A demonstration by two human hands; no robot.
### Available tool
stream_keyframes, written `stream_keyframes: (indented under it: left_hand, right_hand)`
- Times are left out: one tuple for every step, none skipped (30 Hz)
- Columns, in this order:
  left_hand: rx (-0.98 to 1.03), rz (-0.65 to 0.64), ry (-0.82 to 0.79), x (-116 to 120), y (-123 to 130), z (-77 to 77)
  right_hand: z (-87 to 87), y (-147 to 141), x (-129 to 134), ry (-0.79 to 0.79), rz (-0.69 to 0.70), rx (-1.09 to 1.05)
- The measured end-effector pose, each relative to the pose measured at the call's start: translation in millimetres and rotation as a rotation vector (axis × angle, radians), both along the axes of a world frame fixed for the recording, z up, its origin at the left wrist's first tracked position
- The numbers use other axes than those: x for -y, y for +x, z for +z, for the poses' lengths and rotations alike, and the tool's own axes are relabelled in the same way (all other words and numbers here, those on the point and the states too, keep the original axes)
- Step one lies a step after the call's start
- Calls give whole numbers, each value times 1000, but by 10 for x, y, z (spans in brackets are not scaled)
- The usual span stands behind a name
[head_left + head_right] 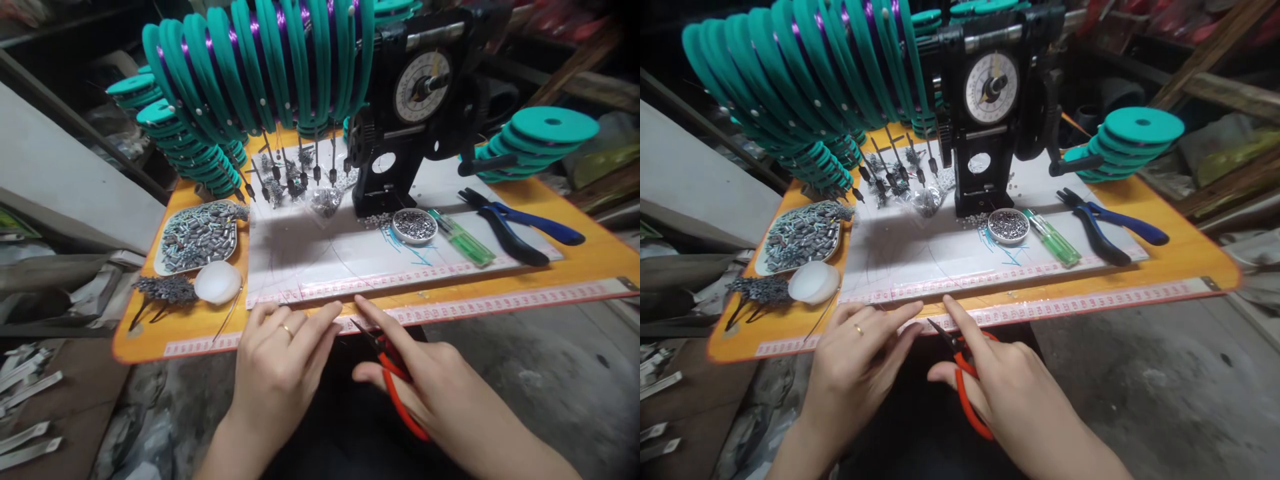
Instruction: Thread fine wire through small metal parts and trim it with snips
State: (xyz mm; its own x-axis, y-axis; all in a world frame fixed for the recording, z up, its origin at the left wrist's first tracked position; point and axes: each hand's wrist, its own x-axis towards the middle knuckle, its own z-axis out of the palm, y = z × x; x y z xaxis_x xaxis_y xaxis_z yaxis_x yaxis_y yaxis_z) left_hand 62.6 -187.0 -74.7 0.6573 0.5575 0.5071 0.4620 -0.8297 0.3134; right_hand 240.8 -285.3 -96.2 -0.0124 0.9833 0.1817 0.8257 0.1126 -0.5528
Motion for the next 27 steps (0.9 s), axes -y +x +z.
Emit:
stream_keyframes:
  left_hand:
    - [-32, 1, 26, -19, 24, -6]
    - [-64, 7, 46, -33, 48, -13]
    - [-90, 17, 59, -42, 68, -18]
    - [-106, 26, 63, -47, 83, -22]
    - [-107, 31, 56, -47, 93, -24]
    - [-93, 32, 37, -42, 97, -25]
    - [-61, 27, 12, -33, 97, -24]
    - [-15, 15, -15, -19, 95, -24]
    - [38, -2, -40, -2, 92, -22]
    - [88, -21, -68, 18, 90, -21]
    - [135, -38, -96, 40, 90, -19]
    - [172, -58, -125, 63, 90, -19]
    - [202, -78, -156, 84, 91, -19]
    - [222, -96, -189, 103, 91, -22]
    - [240, -113, -221, 120, 88, -28]
    - [252, -126, -247, 132, 83, -38]
    - [257, -135, -265, 140, 75, -52]
    - [253, -138, -277, 143, 64, -67]
    - [244, -140, -280, 142, 52, -84]
    - [228, -142, -276, 137, 40, -101]
    - [210, -146, -265, 130, 30, -115]
    - [189, -151, -254, 121, 22, -125]
    - [171, -156, -244, 112, 18, -130]
    - [158, -164, -234, 103, 17, -131]
    - [150, -175, -227, 96, 19, -128]
    - [146, -188, -221, 89, 23, -122]
    - [145, -201, -216, 83, 28, -114]
  right_hand:
    - [2, 4, -14, 2, 15, 23]
    - [5, 7, -12, 9, 22, 40]
    - [9, 10, 6, 22, 20, 47]
    - [17, 14, 37, 31, 18, 44]
    - [27, 17, 76, 38, 18, 31]
    - [40, 18, 115, 41, 18, 4]
    - [55, 16, 149, 47, 10, -38]
    - [68, 10, 170, 58, -4, -90]
    - [79, 1, 177, 74, -25, -142]
    - [86, -11, 169, 100, -51, -186]
    - [88, -24, 148, 129, -76, -219]
    - [86, -37, 117, 151, -85, -238]
    - [80, -48, 81, 173, -76, -246]
    - [71, -56, 45, 191, -59, -249]
    - [60, -59, 13, 202, -37, -252]
    - [48, -59, -12, 209, -15, -256]
    - [34, -56, -29, 207, 3, -258]
    - [20, -50, -37, 205, 15, -258]
    - [4, -43, -37, 200, 21, -248]
    - [-11, -36, -32, 201, 23, -228]
    - [-26, -30, -23, 210, 25, -204]
    - [-41, -26, -14, 224, 26, -175]
    - [-54, -24, -7, 236, 26, -145]
    - [-67, -25, -3, 248, 27, -116]
    - [-78, -27, -4, 256, 28, -90]
    - [-89, -30, -6, 268, 29, -69]
    - [-100, -32, -10, 281, 27, -51]
